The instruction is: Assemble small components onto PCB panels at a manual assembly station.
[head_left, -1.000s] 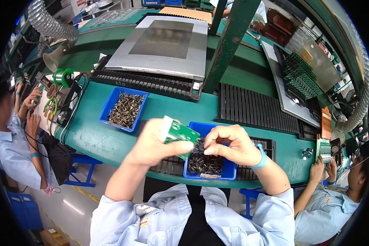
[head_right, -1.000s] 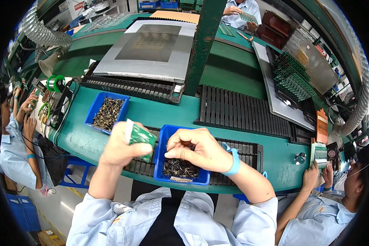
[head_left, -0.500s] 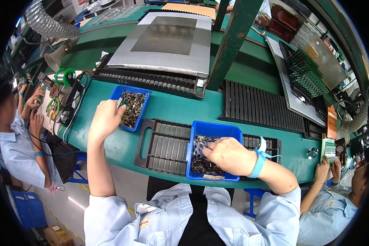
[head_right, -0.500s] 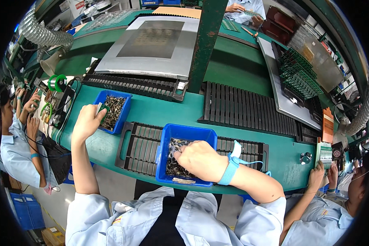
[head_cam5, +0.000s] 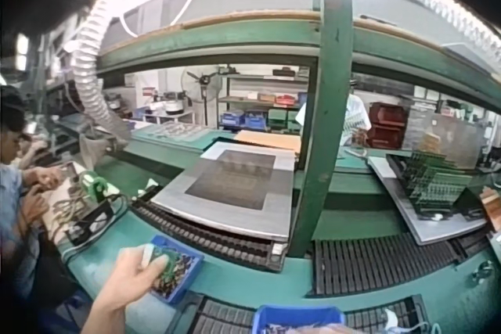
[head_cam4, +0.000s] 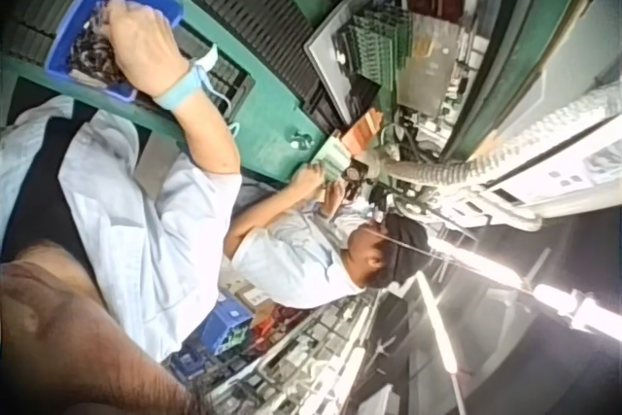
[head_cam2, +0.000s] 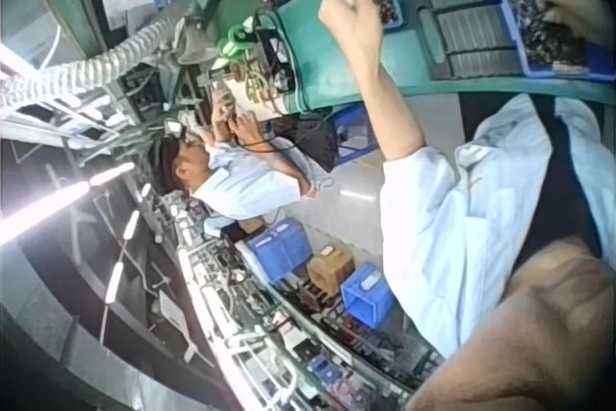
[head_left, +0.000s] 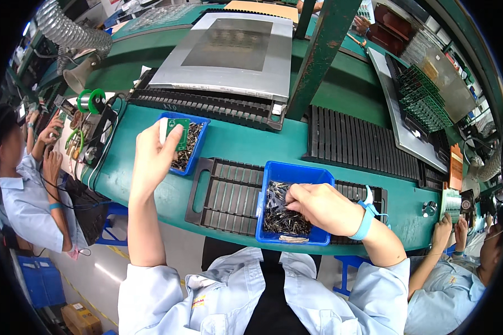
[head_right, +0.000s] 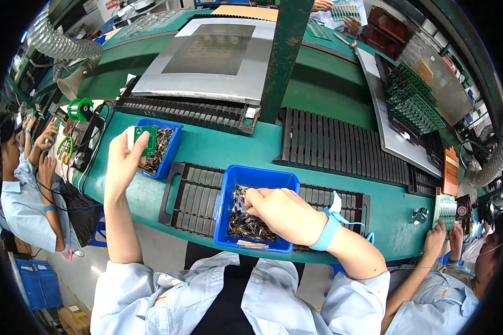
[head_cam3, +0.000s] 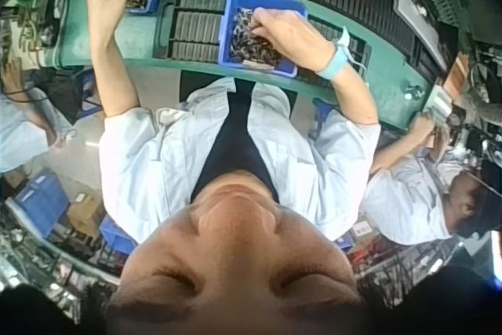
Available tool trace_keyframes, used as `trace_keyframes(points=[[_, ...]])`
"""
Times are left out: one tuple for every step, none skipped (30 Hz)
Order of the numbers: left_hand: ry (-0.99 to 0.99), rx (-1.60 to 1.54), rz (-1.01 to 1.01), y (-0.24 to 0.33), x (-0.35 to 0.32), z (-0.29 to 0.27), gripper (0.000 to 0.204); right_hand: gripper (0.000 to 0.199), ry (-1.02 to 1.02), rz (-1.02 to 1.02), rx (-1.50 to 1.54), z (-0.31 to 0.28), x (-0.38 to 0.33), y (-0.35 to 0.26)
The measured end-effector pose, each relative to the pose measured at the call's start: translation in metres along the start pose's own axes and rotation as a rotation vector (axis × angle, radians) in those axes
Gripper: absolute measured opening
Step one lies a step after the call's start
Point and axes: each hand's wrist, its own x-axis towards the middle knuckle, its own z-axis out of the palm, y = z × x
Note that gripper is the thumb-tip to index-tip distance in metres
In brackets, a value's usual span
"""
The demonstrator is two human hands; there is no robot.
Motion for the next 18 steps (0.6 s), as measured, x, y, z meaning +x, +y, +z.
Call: trace_keyframes(points=[[-0.014, -0.112, -0.014, 0.004, -0.002, 0.005, 0.018, 0.006, 0.048, -0.022, 0.056, -0.001, -0.001, 0.0], [-0.065, -0.145, 0.005, 0.008, -0.003, 0.012, 0.018, 0.006, 0.051, -0.018, 0.054, -0.002, -0.001, 0.002], [-0.117, -0.178, 0.025, 0.011, -0.005, 0.019, 0.017, 0.007, 0.079, -0.01, 0.091, -0.003, -0.001, 0.003], [-0.119, -0.179, 0.026, 0.016, -0.009, 0.026, 0.017, 0.007, 0.103, -0.005, 0.13, -0.004, -0.001, 0.004], [-0.197, -0.274, 0.034, 0.021, -0.013, 0.032, 0.017, 0.008, 0.128, 0.001, 0.168, -0.005, -0.002, 0.004], [-0.277, -0.37, 0.043, 0.025, -0.017, 0.038, 0.017, 0.008, 0.155, 0.008, 0.205, -0.006, -0.003, 0.005], [-0.326, -0.415, 0.027, 0.028, -0.02, 0.042, 0.017, 0.008, 0.155, 0.01, 0.202, -0.006, -0.003, 0.004], [-0.376, -0.46, 0.01, 0.03, -0.023, 0.046, 0.016, 0.009, 0.178, 0.027, 0.188, -0.007, -0.005, 0.002], [-0.378, -0.463, 0.011, 0.033, -0.026, 0.051, 0.016, 0.01, 0.201, 0.043, 0.174, -0.008, -0.006, 0.001], [-0.415, -0.519, -0.014, 0.036, -0.029, 0.055, 0.015, 0.011, 0.224, 0.059, 0.16, -0.009, -0.007, -0.001], [-0.451, -0.575, -0.041, 0.039, -0.031, 0.06, 0.014, 0.012, 0.248, 0.075, 0.147, -0.01, -0.008, -0.002], [-0.452, -0.575, -0.039, 0.042, -0.033, 0.063, 0.014, 0.012, 0.25, 0.076, 0.145, -0.012, -0.009, -0.003], [-0.471, -0.606, -0.045, 0.044, -0.035, 0.066, 0.013, 0.012, 0.237, 0.097, 0.178, -0.013, -0.009, -0.004], [-0.49, -0.636, -0.052, 0.046, -0.037, 0.069, 0.013, 0.013, 0.224, 0.119, 0.211, -0.015, -0.01, -0.005], [-0.508, -0.666, -0.059, 0.048, -0.038, 0.072, 0.012, 0.013, 0.21, 0.139, 0.244, -0.016, -0.01, -0.006], [-0.525, -0.695, -0.067, 0.049, -0.04, 0.073, 0.012, 0.013, 0.196, 0.159, 0.277, -0.016, -0.011, -0.006], [-0.528, -0.694, -0.065, 0.049, -0.04, 0.075, 0.012, 0.013, 0.199, 0.16, 0.277, -0.015, -0.011, -0.005], [-0.53, -0.711, -0.068, 0.048, -0.041, 0.077, 0.012, 0.013, 0.239, 0.166, 0.364, -0.013, -0.012, -0.003]])
